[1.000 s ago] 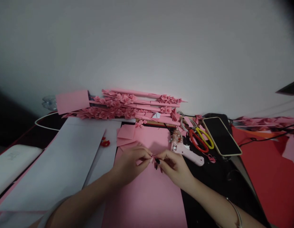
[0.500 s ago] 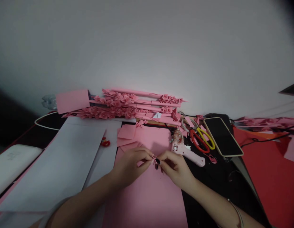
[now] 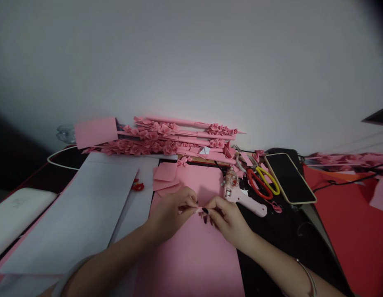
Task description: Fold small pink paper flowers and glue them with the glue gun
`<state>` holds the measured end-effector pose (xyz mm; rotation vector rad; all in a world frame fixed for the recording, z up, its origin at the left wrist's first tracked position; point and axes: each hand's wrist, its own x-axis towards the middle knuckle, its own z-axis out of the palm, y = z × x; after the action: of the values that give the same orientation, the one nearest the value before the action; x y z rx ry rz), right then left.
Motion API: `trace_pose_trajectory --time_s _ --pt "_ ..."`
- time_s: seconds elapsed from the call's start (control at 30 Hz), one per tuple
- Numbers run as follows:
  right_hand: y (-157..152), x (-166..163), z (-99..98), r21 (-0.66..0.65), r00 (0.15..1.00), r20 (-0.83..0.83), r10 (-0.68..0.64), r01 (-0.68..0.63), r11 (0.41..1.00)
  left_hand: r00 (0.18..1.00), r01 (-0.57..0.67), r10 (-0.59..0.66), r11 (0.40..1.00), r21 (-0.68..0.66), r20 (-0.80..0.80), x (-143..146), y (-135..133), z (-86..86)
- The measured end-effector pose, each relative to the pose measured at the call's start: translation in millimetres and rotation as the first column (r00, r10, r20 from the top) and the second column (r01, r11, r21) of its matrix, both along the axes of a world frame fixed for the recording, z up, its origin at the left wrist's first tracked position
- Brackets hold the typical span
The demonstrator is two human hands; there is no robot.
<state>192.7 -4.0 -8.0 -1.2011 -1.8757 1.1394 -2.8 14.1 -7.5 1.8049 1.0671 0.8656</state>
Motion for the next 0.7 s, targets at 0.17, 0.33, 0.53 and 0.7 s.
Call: trace_pose_trajectory --time_s 0.17,0.33,0.53,0.7 --pt "0.4 1.3 4.3 0.038 0.997 0.043 0.057 -0.059 0.998 0.996 0.059 -0.059 0.998 0.009 -0.064 -2.1 0.0 1.8" --pt "1.2 -0.7 5.7 0.05 0.996 0.069 0.057 -0.061 0.997 0.993 0.086 -0.085 0.996 0.012 -0.08 -3.0 -0.9 1.1" --pt "1.7 -2.8 6.2 0.088 0.991 0.122 0.057 -0.068 0.994 0.992 0.101 -0.106 0.991 -0.084 -0.064 -0.2 -3.8 0.4" --pt "2.7 -0.4 4.7 0.146 0.987 0.126 0.1 -0.118 0.982 0.99 0.138 -0.141 0.971 -0.193 -0.003 1.1 -5.7 3.0"
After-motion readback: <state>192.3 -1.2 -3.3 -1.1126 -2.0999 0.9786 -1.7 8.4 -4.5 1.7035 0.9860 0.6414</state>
